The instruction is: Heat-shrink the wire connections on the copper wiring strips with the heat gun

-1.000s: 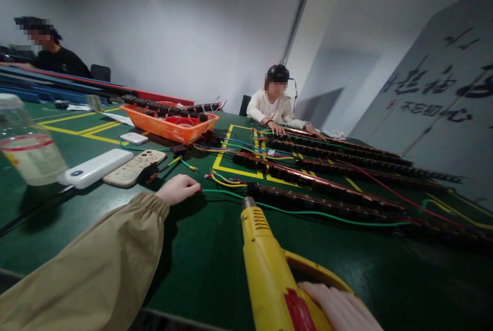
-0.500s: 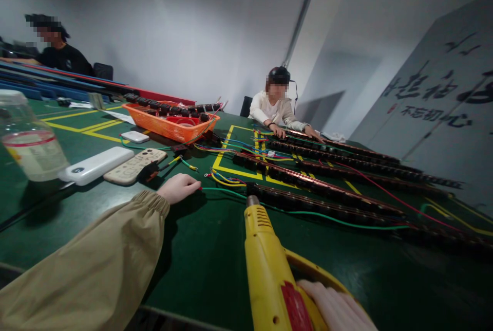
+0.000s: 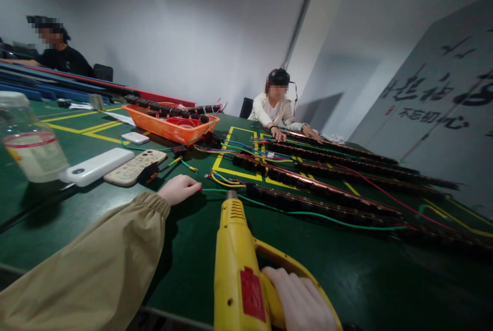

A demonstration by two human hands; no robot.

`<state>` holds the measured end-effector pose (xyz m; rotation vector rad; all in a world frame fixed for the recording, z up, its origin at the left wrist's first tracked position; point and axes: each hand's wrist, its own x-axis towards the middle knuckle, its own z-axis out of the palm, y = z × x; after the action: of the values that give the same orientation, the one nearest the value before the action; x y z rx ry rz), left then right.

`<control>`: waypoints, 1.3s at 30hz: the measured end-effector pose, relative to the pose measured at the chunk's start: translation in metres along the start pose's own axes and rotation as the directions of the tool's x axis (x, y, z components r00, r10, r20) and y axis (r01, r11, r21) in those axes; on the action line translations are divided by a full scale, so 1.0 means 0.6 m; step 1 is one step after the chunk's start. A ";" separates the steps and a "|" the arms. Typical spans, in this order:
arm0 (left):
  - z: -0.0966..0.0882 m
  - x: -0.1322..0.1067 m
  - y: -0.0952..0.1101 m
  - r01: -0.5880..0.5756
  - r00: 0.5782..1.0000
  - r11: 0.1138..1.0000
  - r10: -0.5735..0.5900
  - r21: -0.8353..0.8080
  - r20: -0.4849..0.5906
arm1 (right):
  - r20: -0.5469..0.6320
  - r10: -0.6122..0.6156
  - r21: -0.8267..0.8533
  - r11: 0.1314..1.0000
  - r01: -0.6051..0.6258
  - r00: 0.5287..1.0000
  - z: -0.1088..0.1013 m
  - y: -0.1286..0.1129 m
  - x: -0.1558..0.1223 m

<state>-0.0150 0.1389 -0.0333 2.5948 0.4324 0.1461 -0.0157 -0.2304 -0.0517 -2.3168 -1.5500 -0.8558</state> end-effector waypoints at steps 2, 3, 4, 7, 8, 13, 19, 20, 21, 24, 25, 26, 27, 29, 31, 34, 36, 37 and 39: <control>0.000 0.000 0.000 -0.004 1.000 1.000 0.004 -0.001 -0.003 | -0.004 0.016 0.039 0.999 -0.016 1.000 0.011 -0.014 0.012; 0.000 0.000 0.000 -0.006 1.000 1.000 0.006 0.001 -0.005 | -0.004 0.028 0.055 0.998 -0.028 1.000 0.017 -0.021 0.018; 0.001 0.001 0.000 -0.007 1.000 1.000 0.007 0.001 -0.006 | -0.004 0.049 0.069 0.996 -0.049 0.999 0.022 -0.030 0.023; 0.002 0.002 0.000 -0.004 1.000 1.000 0.004 -0.001 -0.005 | -0.001 0.125 0.106 0.987 -0.124 0.992 0.035 -0.053 0.037; 0.002 0.002 0.000 0.002 1.000 1.000 -0.002 -0.003 -0.003 | -0.006 0.138 0.122 0.983 -0.136 0.990 0.038 -0.060 0.041; 0.001 0.004 0.001 0.000 1.000 1.000 0.001 0.005 -0.018 | -0.083 0.112 0.166 0.981 -0.097 0.990 0.046 -0.076 0.058; -0.001 -0.001 0.002 -0.007 1.000 1.000 0.006 -0.024 -0.018 | -0.203 0.156 0.162 0.979 -0.124 0.967 0.051 -0.085 0.066; -0.001 -0.002 0.002 -0.020 1.000 0.999 0.020 -0.035 -0.020 | -0.219 0.174 0.171 0.976 -0.138 0.960 0.053 -0.087 0.066; -0.002 -0.003 0.003 -0.038 0.999 0.998 0.037 -0.044 -0.024 | -0.229 0.189 0.181 0.972 -0.149 0.955 0.054 -0.089 0.066; -0.002 -0.004 0.002 -0.086 0.996 0.995 0.084 -0.059 -0.036 | -0.235 0.214 0.212 0.963 -0.165 0.948 0.058 -0.093 0.066; -0.002 -0.004 0.001 -0.091 0.995 0.994 0.089 -0.062 -0.037 | -0.240 0.213 0.217 0.963 -0.162 0.947 0.059 -0.094 0.067; -0.001 -0.003 0.001 -0.094 0.995 0.994 0.092 -0.064 -0.036 | -0.258 0.217 0.221 0.962 -0.161 0.941 0.060 -0.094 0.068; -0.001 -0.003 0.000 -0.097 0.995 0.993 0.095 -0.068 -0.037 | -0.285 0.222 0.223 0.962 -0.161 0.932 0.059 -0.095 0.069; -0.001 -0.002 -0.002 -0.107 0.994 0.991 0.104 -0.076 -0.041 | -0.307 0.213 0.219 0.964 -0.149 0.928 0.057 -0.094 0.071; 0.000 -0.002 -0.005 -0.112 0.993 0.990 0.109 -0.084 -0.043 | -0.280 0.198 0.226 0.965 -0.136 0.939 0.050 -0.090 0.072; 0.001 -0.001 -0.007 -0.114 0.993 0.990 0.110 -0.086 -0.044 | -0.222 0.151 0.229 0.968 -0.099 0.963 0.035 -0.077 0.071; 0.002 -0.001 -0.008 -0.112 0.993 0.989 0.108 -0.092 -0.045 | -0.185 0.086 0.196 0.979 -0.049 0.979 0.024 -0.066 0.068; 0.002 -0.001 -0.008 -0.109 0.994 0.989 0.105 -0.099 -0.041 | -0.155 0.050 0.178 0.984 -0.021 0.987 0.020 -0.060 0.066; 0.002 -0.001 -0.008 -0.103 0.995 0.988 0.100 -0.118 -0.031 | -0.114 0.028 0.164 0.986 -0.009 0.993 0.013 -0.050 0.061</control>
<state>-0.0167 0.1423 -0.0367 2.4999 0.2916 0.2323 -0.0303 -0.1858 -0.0404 -2.1247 -1.4893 -0.8111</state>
